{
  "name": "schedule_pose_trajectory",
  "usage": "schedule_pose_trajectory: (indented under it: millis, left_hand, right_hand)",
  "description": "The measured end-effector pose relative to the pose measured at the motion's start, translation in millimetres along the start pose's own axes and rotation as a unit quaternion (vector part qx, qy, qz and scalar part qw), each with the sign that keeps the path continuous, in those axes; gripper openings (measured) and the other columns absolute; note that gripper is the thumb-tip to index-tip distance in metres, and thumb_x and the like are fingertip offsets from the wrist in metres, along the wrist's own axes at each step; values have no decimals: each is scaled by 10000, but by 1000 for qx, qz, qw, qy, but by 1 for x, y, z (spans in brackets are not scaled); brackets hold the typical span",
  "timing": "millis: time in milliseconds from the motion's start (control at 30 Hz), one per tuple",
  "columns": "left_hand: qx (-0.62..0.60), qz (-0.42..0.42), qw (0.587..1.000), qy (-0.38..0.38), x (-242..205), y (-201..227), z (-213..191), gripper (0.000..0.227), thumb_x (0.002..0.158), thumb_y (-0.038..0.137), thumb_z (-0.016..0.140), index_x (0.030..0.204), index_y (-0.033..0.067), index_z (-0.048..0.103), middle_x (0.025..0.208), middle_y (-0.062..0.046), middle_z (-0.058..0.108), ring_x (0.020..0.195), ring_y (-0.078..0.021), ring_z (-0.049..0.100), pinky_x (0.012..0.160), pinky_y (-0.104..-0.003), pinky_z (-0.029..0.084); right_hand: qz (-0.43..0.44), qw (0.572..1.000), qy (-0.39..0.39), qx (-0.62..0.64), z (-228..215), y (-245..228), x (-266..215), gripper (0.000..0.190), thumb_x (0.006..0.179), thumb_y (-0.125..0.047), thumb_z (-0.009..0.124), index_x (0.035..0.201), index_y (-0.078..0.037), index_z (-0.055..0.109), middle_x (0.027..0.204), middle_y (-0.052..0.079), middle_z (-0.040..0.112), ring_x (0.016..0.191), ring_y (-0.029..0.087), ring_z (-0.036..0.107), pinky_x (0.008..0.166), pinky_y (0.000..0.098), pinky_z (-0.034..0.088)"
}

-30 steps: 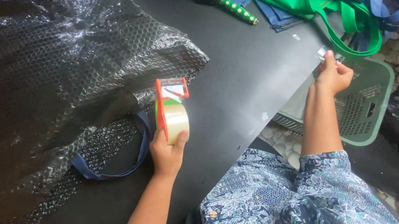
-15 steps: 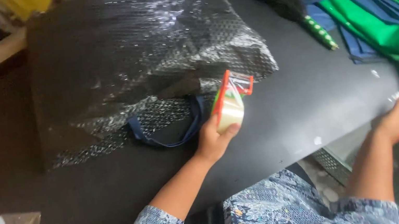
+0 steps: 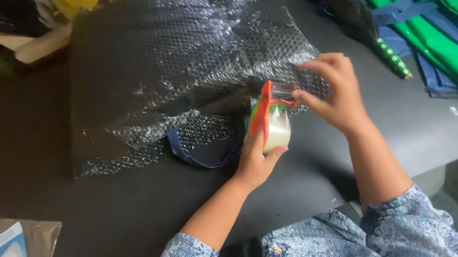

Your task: The person is wrapping a blue bag in black bubble wrap and using a tape dispenser to secure the packaging.

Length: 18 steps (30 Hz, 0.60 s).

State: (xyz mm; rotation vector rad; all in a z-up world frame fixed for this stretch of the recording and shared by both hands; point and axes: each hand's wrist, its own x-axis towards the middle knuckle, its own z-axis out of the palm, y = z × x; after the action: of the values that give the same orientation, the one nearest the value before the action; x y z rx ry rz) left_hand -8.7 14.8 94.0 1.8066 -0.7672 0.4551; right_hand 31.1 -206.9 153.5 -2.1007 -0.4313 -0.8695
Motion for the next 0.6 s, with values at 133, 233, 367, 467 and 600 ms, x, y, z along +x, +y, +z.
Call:
schedule_pose_trajectory:
  millis: [133,233,367,467,600]
  left_hand:
    - [59,-4,998,7,-4,-7,5,731,822,232,834,1378,-103,496,1205,-370,605,1126,-552,580,1024,-575,483]
    - [69,-24,997,-12,-15,-32,19,685,848,299,804,1335,-103,539,1181,-347,645,1111,-517,614,1039,-557,467]
    - [109,-17,994,-28,-47,-100,42,482,848,460,797,977,31,619,890,-165,713,884,-381,705,907,-477,505]
    - [143,-26,989,-38,-52,-120,47,454,769,611,803,825,237,553,760,83,666,767,-175,706,847,-351,503]
    - [125,-26,991,-35,-19,-71,28,420,777,622,786,792,259,576,731,99,693,719,-145,723,806,-331,505]
  right_hand:
    - [8,999,-44,-13,27,13,-4,340,787,-180,924,1079,-123,758,1100,115,588,1032,349,571,931,454,470]
    - [65,997,-32,10,38,28,-17,176,811,-136,910,916,-122,770,1047,87,630,1011,310,611,926,421,488]
    - [40,999,6,23,44,35,-32,143,854,-81,887,875,-113,749,878,39,730,906,276,695,873,396,540]
    - [-29,996,51,-72,54,47,-46,175,871,-52,882,871,-110,717,856,20,743,840,254,705,813,392,561]
    - [-75,990,60,-105,59,46,-47,192,877,-41,875,879,-102,693,847,17,738,810,250,710,770,372,573]
